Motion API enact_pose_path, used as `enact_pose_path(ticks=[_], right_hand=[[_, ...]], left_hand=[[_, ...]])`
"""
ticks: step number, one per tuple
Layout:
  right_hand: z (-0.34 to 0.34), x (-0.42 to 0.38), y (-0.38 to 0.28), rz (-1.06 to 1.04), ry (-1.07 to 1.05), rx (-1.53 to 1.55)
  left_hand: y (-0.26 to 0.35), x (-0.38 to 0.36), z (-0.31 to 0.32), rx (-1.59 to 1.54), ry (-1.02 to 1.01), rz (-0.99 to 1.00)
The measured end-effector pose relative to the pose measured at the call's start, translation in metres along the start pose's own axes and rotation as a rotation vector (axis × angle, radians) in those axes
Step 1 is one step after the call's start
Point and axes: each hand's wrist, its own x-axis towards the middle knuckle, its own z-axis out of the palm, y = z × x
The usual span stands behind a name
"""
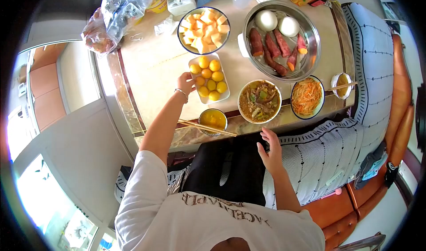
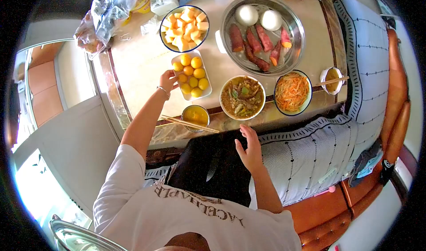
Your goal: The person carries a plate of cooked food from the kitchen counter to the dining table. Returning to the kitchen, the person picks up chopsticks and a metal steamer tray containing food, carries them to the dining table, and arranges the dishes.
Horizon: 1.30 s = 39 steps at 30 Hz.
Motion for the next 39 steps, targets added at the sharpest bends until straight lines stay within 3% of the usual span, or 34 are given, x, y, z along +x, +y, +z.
enact_pose_path(ticks=[13,17,19,27,32,36,37,39], right_hand=[[-0.001,-0.004,0.004,-0.009,0.037,-0.004],[-0.003,-0.005,0.002,-0.008,0.063,-0.016],[-0.003,-0.005,0.004,-0.011,0.07,-0.019],[-0.006,-0.003,0.004,0.001,0.077,-0.019],[-0.019,-0.019,0.013,0.058,0.178,-0.035],[-0.033,-0.041,0.026,0.23,0.395,0.073],[-0.04,-0.044,0.019,0.218,0.412,0.072],[-0.054,-0.052,0.003,0.41,0.355,0.035]], left_hand=[[-0.002,0.013,0.021,0.213,0.062,0.004],[-0.015,0.028,0.012,0.335,0.109,0.11],[-0.006,0.025,0.014,0.226,0.058,-0.002],[-0.008,0.022,0.013,0.094,0.083,-0.078],[-0.012,0.029,-0.009,0.281,0.041,-0.101],[-0.019,0.007,-0.048,0.308,0.217,0.133],[-0.026,0.004,-0.064,0.316,0.262,0.23],[-0.02,-0.026,-0.085,0.334,0.299,0.269]])
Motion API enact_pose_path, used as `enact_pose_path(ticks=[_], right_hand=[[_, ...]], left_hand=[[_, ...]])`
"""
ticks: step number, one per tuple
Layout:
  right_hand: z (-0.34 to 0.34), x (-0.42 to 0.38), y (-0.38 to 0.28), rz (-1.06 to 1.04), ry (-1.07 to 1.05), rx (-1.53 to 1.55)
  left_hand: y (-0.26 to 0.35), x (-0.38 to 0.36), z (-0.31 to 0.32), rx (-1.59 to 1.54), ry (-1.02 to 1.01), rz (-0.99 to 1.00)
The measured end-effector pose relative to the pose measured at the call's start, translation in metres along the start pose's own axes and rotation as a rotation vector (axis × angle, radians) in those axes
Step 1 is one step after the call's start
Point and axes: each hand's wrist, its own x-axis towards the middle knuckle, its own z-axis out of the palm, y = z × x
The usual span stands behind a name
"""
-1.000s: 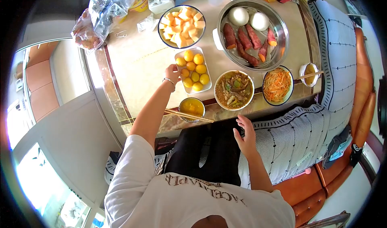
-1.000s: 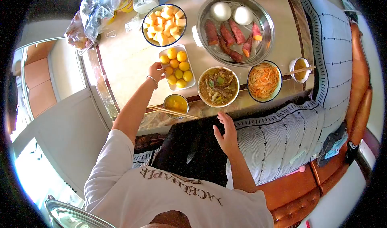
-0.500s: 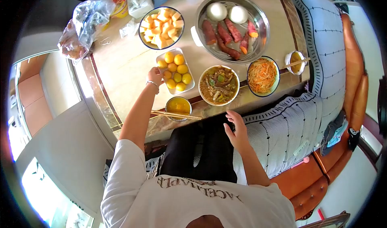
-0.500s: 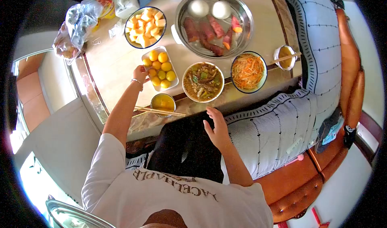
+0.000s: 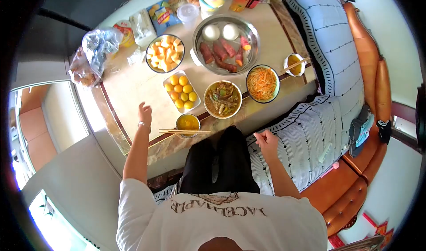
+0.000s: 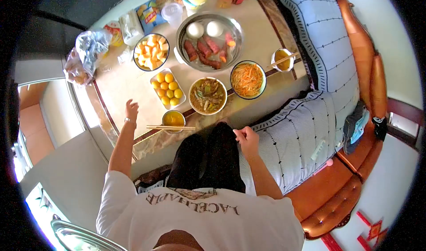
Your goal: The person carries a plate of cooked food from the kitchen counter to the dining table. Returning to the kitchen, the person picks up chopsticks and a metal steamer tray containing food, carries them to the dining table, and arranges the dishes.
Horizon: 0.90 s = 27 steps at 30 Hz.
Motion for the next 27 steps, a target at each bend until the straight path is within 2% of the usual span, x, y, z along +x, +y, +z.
enact_pose_path(ticks=[4,6,7,8,10,12,14,15,17,18,19,20,22,23,24,26,27], right_hand=[[-0.007,-0.012,-0.002,-0.052,0.048,0.009],[0.001,-0.02,-0.013,0.128,-0.128,0.223],[0.005,-0.024,-0.008,0.075,-0.241,0.229],[0.007,-0.031,-0.003,0.063,-0.235,0.237],[0.011,-0.045,0.003,0.096,-0.383,0.208],[0.013,-0.047,0.01,0.06,-0.454,0.152],[0.011,-0.056,0.014,-0.298,-0.343,0.196],[-0.003,-0.063,-0.006,-0.227,-0.395,0.176],[-0.01,-0.056,-0.015,-0.231,-0.472,0.231],[-0.015,-0.049,-0.016,-0.234,-0.537,0.281],[-0.015,-0.044,-0.017,-0.343,-0.502,0.236],[-0.021,-0.038,-0.016,-0.348,-0.515,0.222],[-0.033,-0.037,-0.033,-0.241,-0.646,0.259],[-0.042,-0.038,-0.047,-0.167,-0.579,0.176],[-0.047,-0.031,-0.043,-0.164,-0.614,0.162],[-0.059,-0.016,-0.031,-0.033,-0.552,0.146],[-0.065,-0.009,-0.026,-0.053,-0.58,0.238]], left_hand=[[-0.025,-0.047,-0.055,0.01,0.017,0.144],[-0.004,-0.09,-0.078,-0.135,-0.017,0.006],[-0.004,-0.106,-0.085,-0.166,-0.01,-0.001],[-0.005,-0.122,-0.092,-0.197,-0.004,-0.009],[-0.018,-0.154,-0.107,-0.416,-0.054,-0.084],[-0.017,-0.166,-0.124,-0.464,-0.098,-0.066],[-0.015,-0.187,-0.132,-0.451,-0.06,-0.095],[0.003,-0.207,-0.134,-0.412,-0.041,-0.09],[0.009,-0.221,-0.139,-0.443,-0.034,-0.11],[0.007,-0.23,-0.136,-0.481,-0.037,-0.125],[0.006,-0.238,-0.133,-0.489,-0.036,-0.119],[0.004,-0.246,-0.129,-0.482,-0.054,-0.13],[0.02,-0.282,-0.118,-0.68,-0.104,-0.139],[0.029,-0.297,-0.108,-0.691,-0.074,-0.157],[0.037,-0.312,-0.097,-0.625,-0.063,-0.148],[0.038,-0.349,-0.072,-0.566,-0.024,-0.163],[0.034,-0.368,-0.059,-0.561,-0.059,-0.061]])
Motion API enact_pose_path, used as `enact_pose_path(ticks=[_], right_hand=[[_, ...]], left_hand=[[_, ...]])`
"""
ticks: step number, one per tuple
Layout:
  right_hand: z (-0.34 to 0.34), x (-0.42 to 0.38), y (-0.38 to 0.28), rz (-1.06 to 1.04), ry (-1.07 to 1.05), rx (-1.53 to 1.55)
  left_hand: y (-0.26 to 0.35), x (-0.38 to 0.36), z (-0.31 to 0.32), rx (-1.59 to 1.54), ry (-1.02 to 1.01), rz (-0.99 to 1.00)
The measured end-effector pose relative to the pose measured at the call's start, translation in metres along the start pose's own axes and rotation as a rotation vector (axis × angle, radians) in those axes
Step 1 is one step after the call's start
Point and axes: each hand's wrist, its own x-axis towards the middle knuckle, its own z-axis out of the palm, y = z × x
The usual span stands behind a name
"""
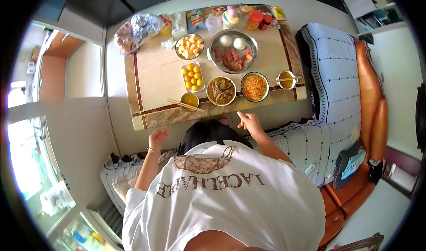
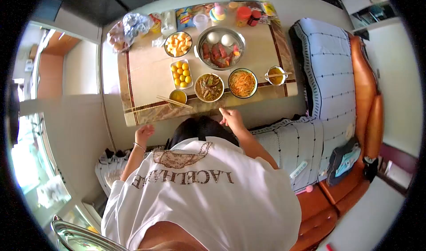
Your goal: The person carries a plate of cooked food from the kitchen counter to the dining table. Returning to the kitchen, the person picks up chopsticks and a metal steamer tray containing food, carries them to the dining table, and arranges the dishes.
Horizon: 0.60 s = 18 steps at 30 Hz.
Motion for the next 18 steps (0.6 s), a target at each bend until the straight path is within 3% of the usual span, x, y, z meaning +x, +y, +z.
enact_pose_path(ticks=[1,3,5,7,9,11,13,15,17,18], right_hand=[[-0.012,0.0,0.001,0.011,-0.028,-0.009],[-0.031,-0.001,0.0,-0.204,-0.01,-0.474],[-0.027,-0.005,-0.01,-0.213,-0.112,-0.455],[0.007,-0.016,-0.056,-0.517,-0.214,-0.236],[0.05,-0.024,-0.091,-0.818,-0.288,-0.456],[0.106,-0.052,-0.11,-1.005,-0.309,-0.332],[0.143,-0.093,-0.113,-1.003,-0.544,-0.497],[0.168,-0.113,-0.1,-0.992,-0.695,-0.546],[0.172,-0.132,-0.094,-1.129,-0.925,-0.391],[0.169,-0.146,-0.103,-1.112,-0.964,-0.431]], left_hand=[[-0.011,-0.016,0.006,0.012,-0.06,0.087],[-0.017,-0.046,0.022,0.024,-0.063,-0.028],[0.016,-0.085,0.064,0.062,-0.089,-0.116],[0.047,-0.104,0.102,-0.214,-0.114,-0.089],[0.076,-0.115,0.136,-0.463,-0.067,-0.006],[0.105,-0.123,0.171,-0.846,-0.049,0.176],[0.121,-0.131,0.202,-0.733,0.072,0.488],[0.108,-0.15,0.178,-0.984,0.105,0.358],[0.121,-0.153,0.14,-0.873,0.359,0.34],[0.135,-0.163,0.135,-0.837,0.416,0.425]])
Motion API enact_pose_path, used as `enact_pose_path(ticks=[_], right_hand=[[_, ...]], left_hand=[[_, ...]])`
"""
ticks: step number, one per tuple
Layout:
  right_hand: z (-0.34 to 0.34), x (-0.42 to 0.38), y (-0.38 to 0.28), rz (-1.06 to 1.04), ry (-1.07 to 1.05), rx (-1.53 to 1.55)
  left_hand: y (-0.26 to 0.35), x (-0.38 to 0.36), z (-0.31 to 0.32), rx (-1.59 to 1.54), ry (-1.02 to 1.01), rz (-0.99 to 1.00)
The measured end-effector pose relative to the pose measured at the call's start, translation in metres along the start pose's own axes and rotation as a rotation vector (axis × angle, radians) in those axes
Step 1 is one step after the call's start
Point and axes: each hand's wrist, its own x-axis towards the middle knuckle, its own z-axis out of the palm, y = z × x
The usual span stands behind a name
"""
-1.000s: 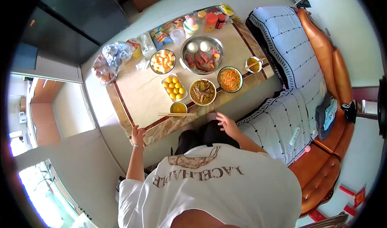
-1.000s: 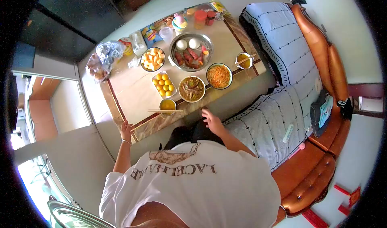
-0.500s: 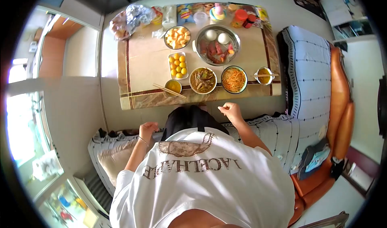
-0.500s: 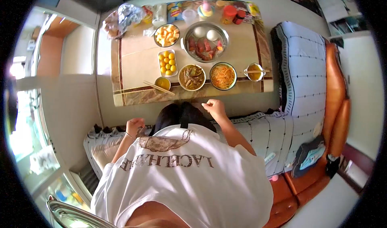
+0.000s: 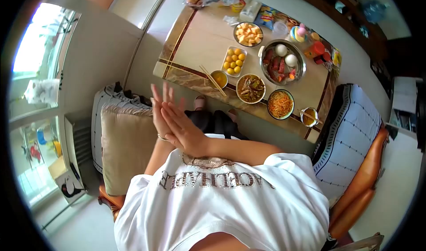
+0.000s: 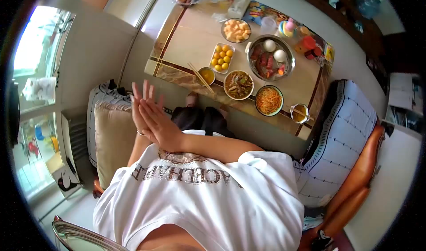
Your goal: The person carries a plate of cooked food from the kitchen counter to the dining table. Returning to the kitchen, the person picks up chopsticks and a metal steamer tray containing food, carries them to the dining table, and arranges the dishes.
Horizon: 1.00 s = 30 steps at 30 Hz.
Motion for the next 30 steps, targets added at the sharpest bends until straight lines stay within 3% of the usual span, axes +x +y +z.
enact_pose_path(ticks=[5,7,9,10,11,12,15,17,20,23,27,29,30], right_hand=[[0.014,0.013,-0.007,-0.019,-0.053,0.242],[0.001,0.028,-0.005,0.05,0.058,0.364],[-0.005,0.055,0.026,-0.012,0.128,0.343],[-0.01,0.072,0.021,0.317,0.207,0.465],[-0.017,0.081,0.026,0.322,0.23,0.199],[-0.017,0.087,0.026,0.274,0.234,0.121],[0.013,0.092,0.032,0.118,0.171,-0.036],[0.048,0.11,0.041,0.045,0.167,0.029],[0.08,0.153,0.053,0.049,0.166,0.046],[0.109,0.187,0.063,0.062,0.05,-0.203],[0.124,0.21,0.081,0.175,-0.085,-0.259],[0.112,0.186,0.1,0.29,-0.187,-0.099],[0.097,0.167,0.103,0.603,-0.211,0.005]], left_hand=[[0.019,-0.009,0.004,0.076,0.119,0.295],[0.017,-0.014,0.022,0.344,-0.076,0.472],[0.002,-0.03,0.026,0.187,-0.18,0.198],[-0.014,-0.038,0.033,0.133,-0.079,0.133],[-0.016,-0.033,0.029,0.102,-0.036,0.101],[-0.017,-0.029,0.026,0.07,0.009,0.07],[0.014,0.026,-0.026,-0.203,-0.275,-0.082],[0.048,0.068,-0.041,-0.026,-0.322,0.154],[0.074,0.107,-0.076,-0.212,-0.266,0.068],[0.111,0.147,-0.108,-0.277,-0.182,-0.077],[0.097,0.194,-0.167,-0.229,-0.135,-0.341],[0.086,0.212,-0.181,-0.289,-0.018,-0.701],[0.079,0.222,-0.185,-0.253,-0.001,-0.768]])
